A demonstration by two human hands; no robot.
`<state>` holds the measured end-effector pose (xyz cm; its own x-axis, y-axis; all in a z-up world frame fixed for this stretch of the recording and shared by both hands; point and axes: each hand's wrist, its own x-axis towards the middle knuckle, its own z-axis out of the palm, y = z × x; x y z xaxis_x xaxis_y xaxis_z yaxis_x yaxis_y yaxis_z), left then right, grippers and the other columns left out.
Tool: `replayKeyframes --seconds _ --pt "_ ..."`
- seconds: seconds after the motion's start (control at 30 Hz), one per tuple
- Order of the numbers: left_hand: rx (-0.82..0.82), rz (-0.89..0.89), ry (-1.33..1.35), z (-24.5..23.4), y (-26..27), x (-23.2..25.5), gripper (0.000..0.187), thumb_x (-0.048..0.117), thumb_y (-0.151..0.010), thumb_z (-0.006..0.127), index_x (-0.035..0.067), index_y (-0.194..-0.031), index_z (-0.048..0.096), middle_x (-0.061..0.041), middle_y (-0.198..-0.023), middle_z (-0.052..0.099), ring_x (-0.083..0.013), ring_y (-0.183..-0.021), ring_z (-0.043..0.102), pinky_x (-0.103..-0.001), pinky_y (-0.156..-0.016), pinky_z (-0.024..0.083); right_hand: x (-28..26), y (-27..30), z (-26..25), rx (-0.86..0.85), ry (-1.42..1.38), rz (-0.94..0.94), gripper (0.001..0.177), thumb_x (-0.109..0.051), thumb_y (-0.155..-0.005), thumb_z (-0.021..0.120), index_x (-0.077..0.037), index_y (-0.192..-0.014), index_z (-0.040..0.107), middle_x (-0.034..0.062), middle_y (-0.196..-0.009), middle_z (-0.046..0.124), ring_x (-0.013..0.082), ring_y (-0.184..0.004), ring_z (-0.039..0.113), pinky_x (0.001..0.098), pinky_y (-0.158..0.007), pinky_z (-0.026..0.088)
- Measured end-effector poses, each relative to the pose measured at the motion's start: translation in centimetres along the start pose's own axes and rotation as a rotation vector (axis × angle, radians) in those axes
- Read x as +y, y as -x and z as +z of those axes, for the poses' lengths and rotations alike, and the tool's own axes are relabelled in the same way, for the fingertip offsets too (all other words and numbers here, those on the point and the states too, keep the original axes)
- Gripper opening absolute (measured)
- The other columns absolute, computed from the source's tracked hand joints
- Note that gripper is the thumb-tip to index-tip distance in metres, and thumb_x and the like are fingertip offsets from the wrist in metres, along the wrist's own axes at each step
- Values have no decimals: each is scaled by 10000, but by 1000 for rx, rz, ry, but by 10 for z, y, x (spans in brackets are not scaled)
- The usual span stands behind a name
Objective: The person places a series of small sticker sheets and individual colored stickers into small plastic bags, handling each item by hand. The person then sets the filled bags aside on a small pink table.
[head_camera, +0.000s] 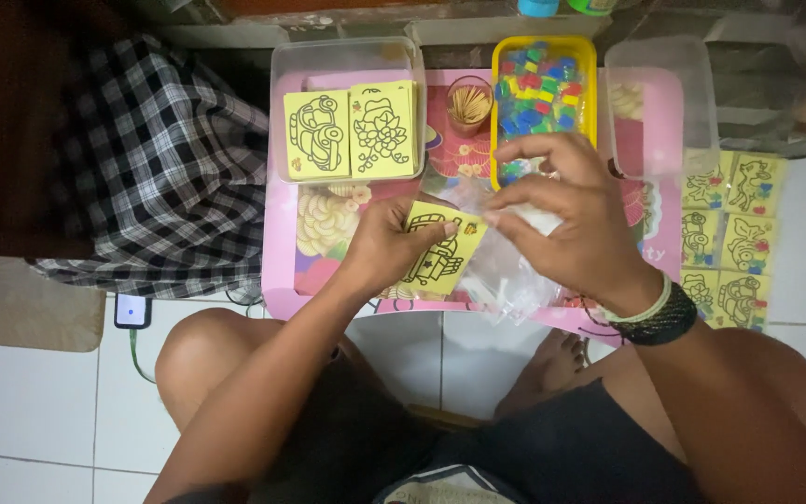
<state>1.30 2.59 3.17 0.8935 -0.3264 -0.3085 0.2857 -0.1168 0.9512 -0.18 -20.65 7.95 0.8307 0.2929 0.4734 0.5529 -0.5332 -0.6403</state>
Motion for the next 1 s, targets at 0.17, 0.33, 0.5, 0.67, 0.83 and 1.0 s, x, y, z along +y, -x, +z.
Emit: replayKeyframes --seconds 0.17,0.33,0.5,0.67,0.83,1.0 --pt "-3 18 -63 5 -1 8 163 70 -818 828 -32 -923 757 -152 -696 732 -141 -619 657 -295 -572 571 -2 8 16 -83 57 75 357 -125 -794 880 -121 -1134 769 158 -1305 596 408 -1216 569 515 -1033 428" --pt "20 122 -179 3 -2 -5 197 103 -799 851 62 -985 799 -136 -789 782 -146 -754 712 -321 -681 594 4 10 19 -191 72 243 366 -108 -747 890 -94 -1093 771 202 -1209 634 448 -1146 635 540 -980 467" --pt "36 201 -339 1 -4 -13 246 165 -818 833 154 -1061 793 -98 -885 803 -260 -875 782 -365 -763 593 15 13 13 -173 -80 347 239 -36 -749 883 -64 -921 719 202 -1130 705 452 -1121 686 526 -960 513" --pt "15 213 -332 2 -4 -16 237 152 -829 821 187 -1061 796 -90 -890 803 -257 -884 781 -358 -761 597 -5 2 10 -235 -161 400 180 -15 -771 860 -52 -908 748 218 -1147 695 471 -1168 670 555 -995 500" --pt "-5 206 -307 5 -4 -13 245 146 -823 827 158 -1064 792 -131 -898 797 -299 -856 781 -381 -746 597 0 6 16 -204 -133 384 113 -18 -833 815 -93 -908 779 148 -1120 707 400 -1136 696 505 -972 515" --pt "-11 126 -221 5 -6 -18 249 116 -814 818 135 -1062 800 -149 -844 789 -197 -758 731 -355 -716 588 5 8 20 -184 -125 354 62 -38 -855 810 -94 -879 795 161 -1099 713 403 -1104 707 497 -937 528"
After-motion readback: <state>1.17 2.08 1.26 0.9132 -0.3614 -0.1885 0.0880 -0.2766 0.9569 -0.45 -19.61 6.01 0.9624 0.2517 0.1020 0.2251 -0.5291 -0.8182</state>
